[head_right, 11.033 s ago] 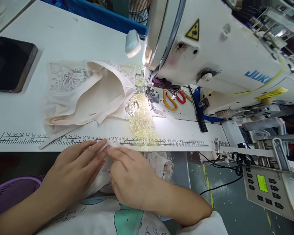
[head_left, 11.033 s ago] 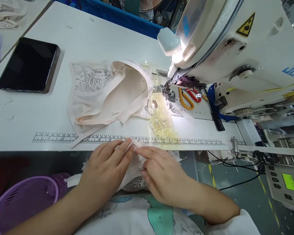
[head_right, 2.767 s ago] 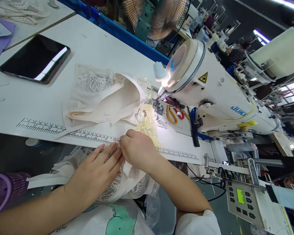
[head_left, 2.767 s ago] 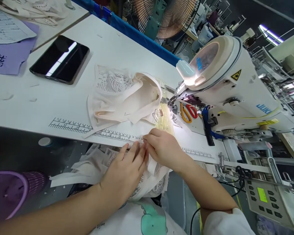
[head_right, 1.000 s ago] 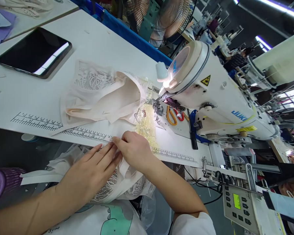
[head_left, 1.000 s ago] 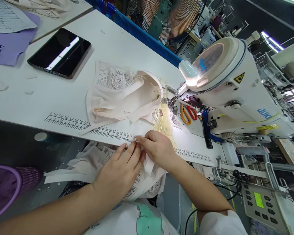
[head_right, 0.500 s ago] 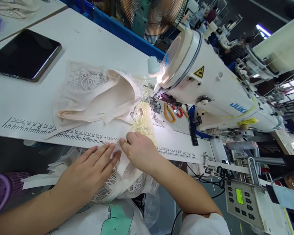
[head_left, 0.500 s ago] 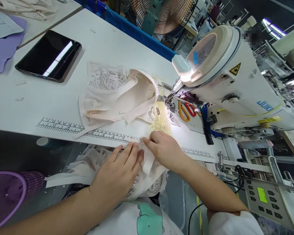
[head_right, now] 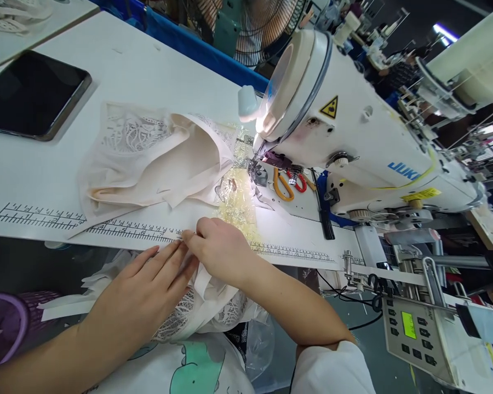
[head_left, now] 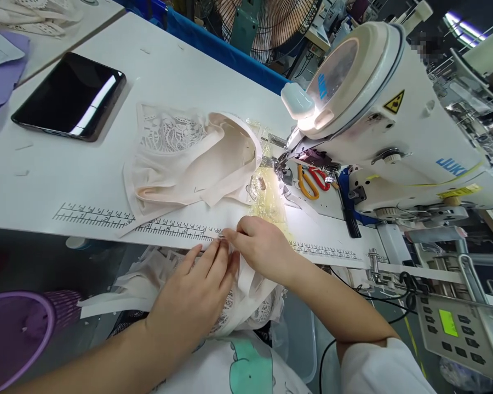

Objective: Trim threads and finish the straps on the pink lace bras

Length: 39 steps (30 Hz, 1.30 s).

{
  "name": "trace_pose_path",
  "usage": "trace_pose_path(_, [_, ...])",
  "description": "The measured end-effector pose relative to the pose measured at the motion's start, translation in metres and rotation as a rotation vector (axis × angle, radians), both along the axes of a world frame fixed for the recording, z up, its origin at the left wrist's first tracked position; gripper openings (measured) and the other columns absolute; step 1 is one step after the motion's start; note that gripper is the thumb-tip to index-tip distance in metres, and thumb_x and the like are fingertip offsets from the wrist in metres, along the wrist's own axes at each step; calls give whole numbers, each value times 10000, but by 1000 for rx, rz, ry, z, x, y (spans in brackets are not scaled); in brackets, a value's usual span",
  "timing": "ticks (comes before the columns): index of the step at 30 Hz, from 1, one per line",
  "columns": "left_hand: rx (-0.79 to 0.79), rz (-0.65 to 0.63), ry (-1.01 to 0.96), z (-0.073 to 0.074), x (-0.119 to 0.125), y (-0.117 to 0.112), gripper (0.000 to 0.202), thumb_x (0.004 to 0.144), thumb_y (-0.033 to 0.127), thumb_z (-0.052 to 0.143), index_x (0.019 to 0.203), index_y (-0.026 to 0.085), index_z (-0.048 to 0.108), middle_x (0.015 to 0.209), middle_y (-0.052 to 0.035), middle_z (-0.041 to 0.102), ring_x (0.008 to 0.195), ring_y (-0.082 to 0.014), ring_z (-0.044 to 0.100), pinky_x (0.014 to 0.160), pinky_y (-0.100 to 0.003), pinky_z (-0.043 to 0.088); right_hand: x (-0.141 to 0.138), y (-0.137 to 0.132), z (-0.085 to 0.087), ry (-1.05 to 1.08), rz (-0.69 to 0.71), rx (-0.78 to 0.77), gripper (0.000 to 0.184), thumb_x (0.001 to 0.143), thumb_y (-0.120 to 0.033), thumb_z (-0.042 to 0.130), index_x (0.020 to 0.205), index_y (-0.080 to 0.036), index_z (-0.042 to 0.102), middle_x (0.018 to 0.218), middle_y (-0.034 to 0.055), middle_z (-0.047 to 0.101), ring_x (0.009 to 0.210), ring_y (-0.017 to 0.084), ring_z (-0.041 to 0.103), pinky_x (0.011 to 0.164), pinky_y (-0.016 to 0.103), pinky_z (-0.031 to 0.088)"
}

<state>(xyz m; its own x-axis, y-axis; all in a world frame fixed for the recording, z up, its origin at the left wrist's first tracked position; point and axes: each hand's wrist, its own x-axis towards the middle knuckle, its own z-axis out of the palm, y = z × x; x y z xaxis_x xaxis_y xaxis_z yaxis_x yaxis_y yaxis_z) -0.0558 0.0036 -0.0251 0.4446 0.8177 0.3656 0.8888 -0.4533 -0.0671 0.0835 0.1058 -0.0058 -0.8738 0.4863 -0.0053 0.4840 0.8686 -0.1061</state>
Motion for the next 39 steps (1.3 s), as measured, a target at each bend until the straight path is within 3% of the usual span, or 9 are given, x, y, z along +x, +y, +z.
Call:
trace_pose_path(9, [8,-26,30,1,-1,3,318,826,182,438,1085,117,611,1084,-151,634,1012,-287,573,855,-415,401,34,-1,18,-51,-91,68,247,821,-124,433,1017,-146,582,711,29,466,593,138,354,486,239,194])
trace_pose_path(15, [-21,7,68,3,5,8,393,855,279,410,1155,77,563,1034,-119,645,976,-260,552,783,-419,412,23,2,11,19,-140,-89,260,901,-216,334,983,-184,579,747,28,486,643,140,387,509,240,220])
trace_pose_path(20, [-22,45,62,4,9,13,372,811,251,453,1107,78,597,987,-114,647,940,-256,541,784,-429,400,17,7,3,28,-66,-53,223,902,-247,364,974,-203,571,772,33,495,688,161,411,511,254,212])
trace_pose_path(28, [-40,24,37,6,8,17,382,772,255,520,1117,104,585,933,-108,631,921,-257,539,779,-425,397,35,16,4,6,-84,-137,110,859,-229,444,895,-210,546,762,14,487,660,149,410,519,250,219])
trace_pose_path(33, [-56,17,51,9,8,19,407,759,260,551,1131,98,572,911,-104,625,898,-255,543,761,-423,404,51,17,16,-66,-139,-119,127,846,-214,446,812,-183,564,732,21,472,637,141,389,494,249,186])
trace_pose_path(39, [-27,30,51,11,12,19,331,797,236,491,1081,109,600,974,-120,639,888,-256,558,775,-444,402,54,17,25,-33,-168,-75,240,867,-161,374,963,-192,592,729,27,450,647,143,375,495,241,172])
